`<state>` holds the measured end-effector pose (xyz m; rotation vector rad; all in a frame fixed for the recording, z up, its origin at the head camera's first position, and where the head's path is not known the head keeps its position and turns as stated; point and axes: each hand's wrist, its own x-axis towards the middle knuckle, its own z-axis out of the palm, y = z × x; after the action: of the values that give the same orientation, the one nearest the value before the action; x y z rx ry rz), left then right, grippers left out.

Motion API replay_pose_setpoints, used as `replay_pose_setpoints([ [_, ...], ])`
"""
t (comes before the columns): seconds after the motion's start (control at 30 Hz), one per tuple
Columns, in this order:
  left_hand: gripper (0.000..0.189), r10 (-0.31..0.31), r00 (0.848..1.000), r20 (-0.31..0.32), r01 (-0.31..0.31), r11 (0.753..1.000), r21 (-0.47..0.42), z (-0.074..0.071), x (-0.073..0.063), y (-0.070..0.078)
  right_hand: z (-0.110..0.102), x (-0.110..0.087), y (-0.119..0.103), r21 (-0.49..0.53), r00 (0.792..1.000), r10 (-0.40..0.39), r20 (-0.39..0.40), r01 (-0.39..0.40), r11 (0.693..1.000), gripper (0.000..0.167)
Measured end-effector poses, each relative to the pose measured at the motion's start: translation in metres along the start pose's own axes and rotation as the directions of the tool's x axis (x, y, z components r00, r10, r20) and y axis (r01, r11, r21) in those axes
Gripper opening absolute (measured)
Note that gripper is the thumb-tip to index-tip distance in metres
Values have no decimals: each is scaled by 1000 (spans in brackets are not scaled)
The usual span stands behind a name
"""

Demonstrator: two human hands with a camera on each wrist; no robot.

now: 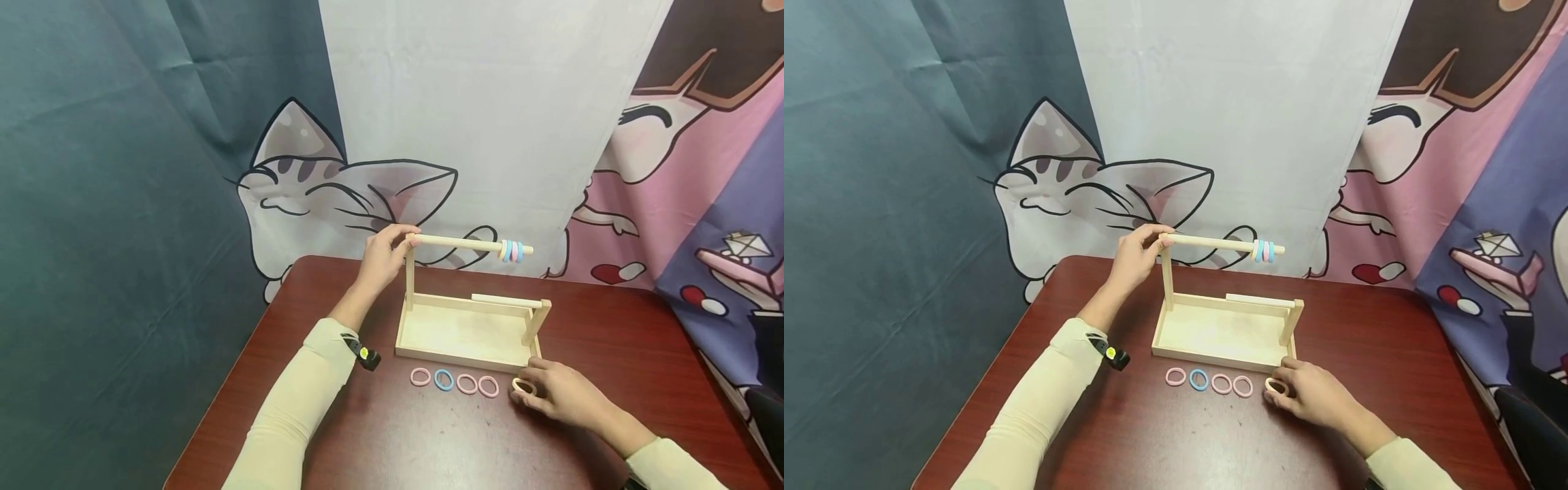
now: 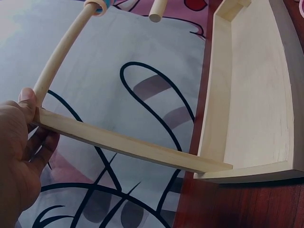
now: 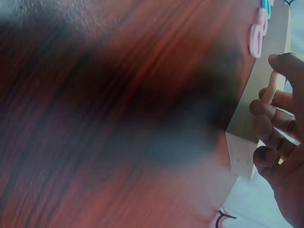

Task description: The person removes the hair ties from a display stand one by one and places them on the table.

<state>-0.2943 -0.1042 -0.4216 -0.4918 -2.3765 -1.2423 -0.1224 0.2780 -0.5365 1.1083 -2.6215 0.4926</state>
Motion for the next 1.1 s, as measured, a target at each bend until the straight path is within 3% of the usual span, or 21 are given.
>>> replay_pose_setpoints([
  [0.27, 30, -11, 1000, -5, 11, 1000, 1, 0, 0, 0, 8, 1, -8, -94, 1000, 16, 18, -14, 995, 22],
  [0.83, 31, 6, 1000, -4, -6, 1000, 15, 1, 1, 0, 15, 4, -11, -114, 998, 11, 68, -3, 993, 22],
  [1.1, 30, 7, 1000, -10, -7, 1000, 3, 1, -1, -1, 22, 4, -11, -139, 999, -51, 16, 53, 989, 26],
])
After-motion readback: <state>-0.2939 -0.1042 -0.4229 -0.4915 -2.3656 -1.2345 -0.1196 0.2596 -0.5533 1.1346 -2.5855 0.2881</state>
